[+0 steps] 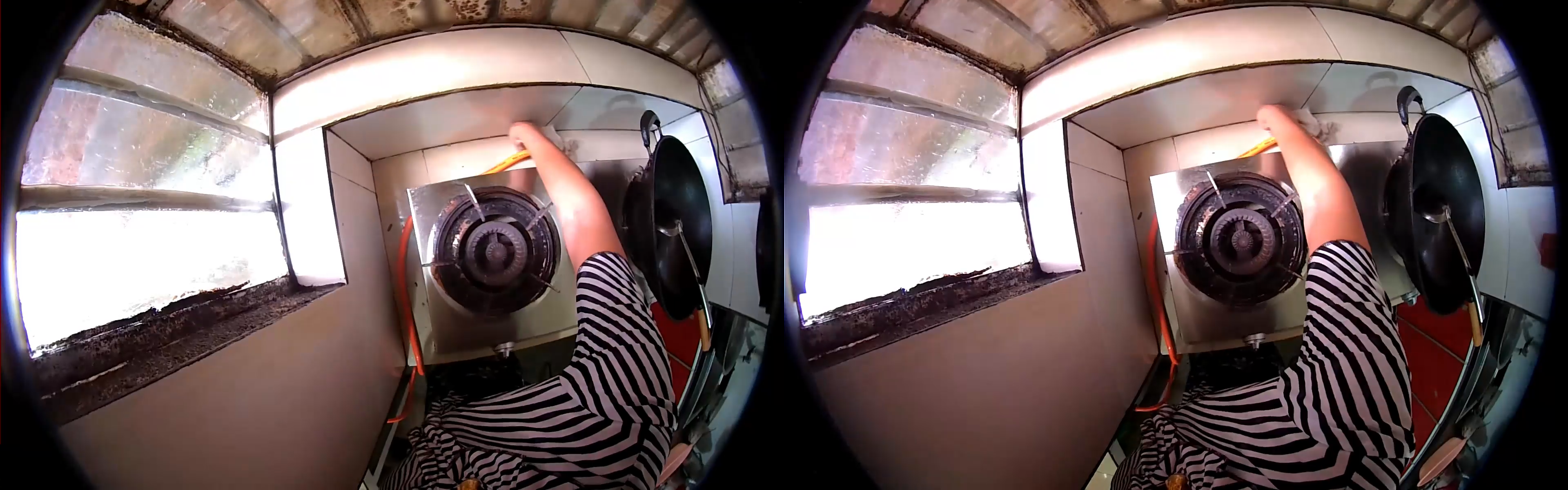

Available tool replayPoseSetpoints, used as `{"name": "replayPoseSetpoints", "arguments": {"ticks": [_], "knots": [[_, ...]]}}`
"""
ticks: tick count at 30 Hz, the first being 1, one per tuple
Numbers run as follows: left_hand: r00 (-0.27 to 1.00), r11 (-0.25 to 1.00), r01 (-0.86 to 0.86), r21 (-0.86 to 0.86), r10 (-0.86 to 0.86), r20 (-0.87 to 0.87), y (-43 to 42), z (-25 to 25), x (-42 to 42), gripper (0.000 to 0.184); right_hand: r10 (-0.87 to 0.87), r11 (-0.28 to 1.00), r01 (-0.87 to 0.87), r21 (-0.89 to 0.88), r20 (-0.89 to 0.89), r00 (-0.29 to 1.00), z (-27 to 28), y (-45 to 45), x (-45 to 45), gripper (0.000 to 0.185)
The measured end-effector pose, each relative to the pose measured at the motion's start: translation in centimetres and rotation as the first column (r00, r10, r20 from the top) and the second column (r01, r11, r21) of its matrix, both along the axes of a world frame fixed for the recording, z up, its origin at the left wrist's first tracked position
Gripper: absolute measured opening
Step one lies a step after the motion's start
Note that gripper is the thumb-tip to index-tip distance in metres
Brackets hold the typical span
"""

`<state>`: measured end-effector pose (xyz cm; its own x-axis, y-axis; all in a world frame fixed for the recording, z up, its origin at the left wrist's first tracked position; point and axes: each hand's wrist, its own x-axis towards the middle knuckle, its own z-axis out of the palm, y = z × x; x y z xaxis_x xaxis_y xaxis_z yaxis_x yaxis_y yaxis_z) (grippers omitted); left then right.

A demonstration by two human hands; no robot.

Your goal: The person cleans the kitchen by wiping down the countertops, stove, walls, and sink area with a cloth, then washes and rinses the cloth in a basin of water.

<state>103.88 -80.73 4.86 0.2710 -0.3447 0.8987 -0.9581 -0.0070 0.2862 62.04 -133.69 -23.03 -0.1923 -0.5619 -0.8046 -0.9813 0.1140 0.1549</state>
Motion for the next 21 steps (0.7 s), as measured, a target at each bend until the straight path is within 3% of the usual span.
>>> {"name": "replayPoseSetpoints", "arguments": {"ticks": [2,5,7,9,10,11,13,15,16,18,21], "knots": [[1.0,1.0,-0.003,0.002,0.003,0.001,-0.1,0.0,0.2,0.054,-0.084,0.973,0.078,-0.217,-0.016,0.996,3.0,2.3,3.6,0.031],[1.0,1.0,-0.013,0.002,0.013,0.008,-0.1,0.3,0.3,0.055,0.035,0.994,-0.035,-0.1,0.003,0.999,1.0,1.3,7.2,0.036],[1.0,1.0,-0.011,0.005,0.011,0.014,-0.1,0.4,0.4,0.055,0.271,0.961,-0.269,-0.065,0.025,0.962,1.7,1.5,10.7,0.032],[1.0,1.0,-0.008,0.01,0.007,0.02,-0.3,0.4,0.4,0.055,0.456,0.889,-0.451,-0.074,0.077,0.887,-1.6,0.3,14.0,0.026],[1.0,1.0,-0.009,0.012,0.008,0.023,-0.2,0.6,0.5,0.056,0.489,0.872,-0.481,-0.087,0.139,0.861,-0.9,0.5,15.8,0.022],[1.0,1.0,-0.009,0.013,0.008,0.027,-0.3,0.7,0.5,0.056,0.421,0.906,-0.404,-0.126,0.181,0.889,-0.6,0.7,17.5,0.02],[0.999,1.0,-0.005,0.013,0.004,0.042,-0.3,0.8,0.5,0.056,0.482,0.876,-0.467,-0.119,0.222,0.848,-0.4,0.7,21.2,0.018],[0.999,1.0,-0.006,0.012,0.006,0.051,-0.1,1.0,0.4,0.057,0.36,0.933,-0.34,-0.118,0.325,0.874,-1.3,0.5,24.6,0.022],[0.999,1.0,-0.006,0.014,0.006,0.054,0.0,1.1,0.5,0.057,0.204,0.97,-0.126,-0.209,0.41,0.889,-2.2,0.8,26.1,0.027],[0.998,1.0,-0.007,0.013,0.006,0.065,0.2,1.3,0.4,0.057,-0.089,0.978,0.147,-0.151,0.341,0.936,4.3,4.6,28.8,0.039],[0.996,1.0,-0.012,0.022,0.01,0.084,0.6,1.7,0.4,0.058,-0.128,0.969,0.184,-0.165,0.302,0.945,-2.0,2.5,33.6,0.04]]}}
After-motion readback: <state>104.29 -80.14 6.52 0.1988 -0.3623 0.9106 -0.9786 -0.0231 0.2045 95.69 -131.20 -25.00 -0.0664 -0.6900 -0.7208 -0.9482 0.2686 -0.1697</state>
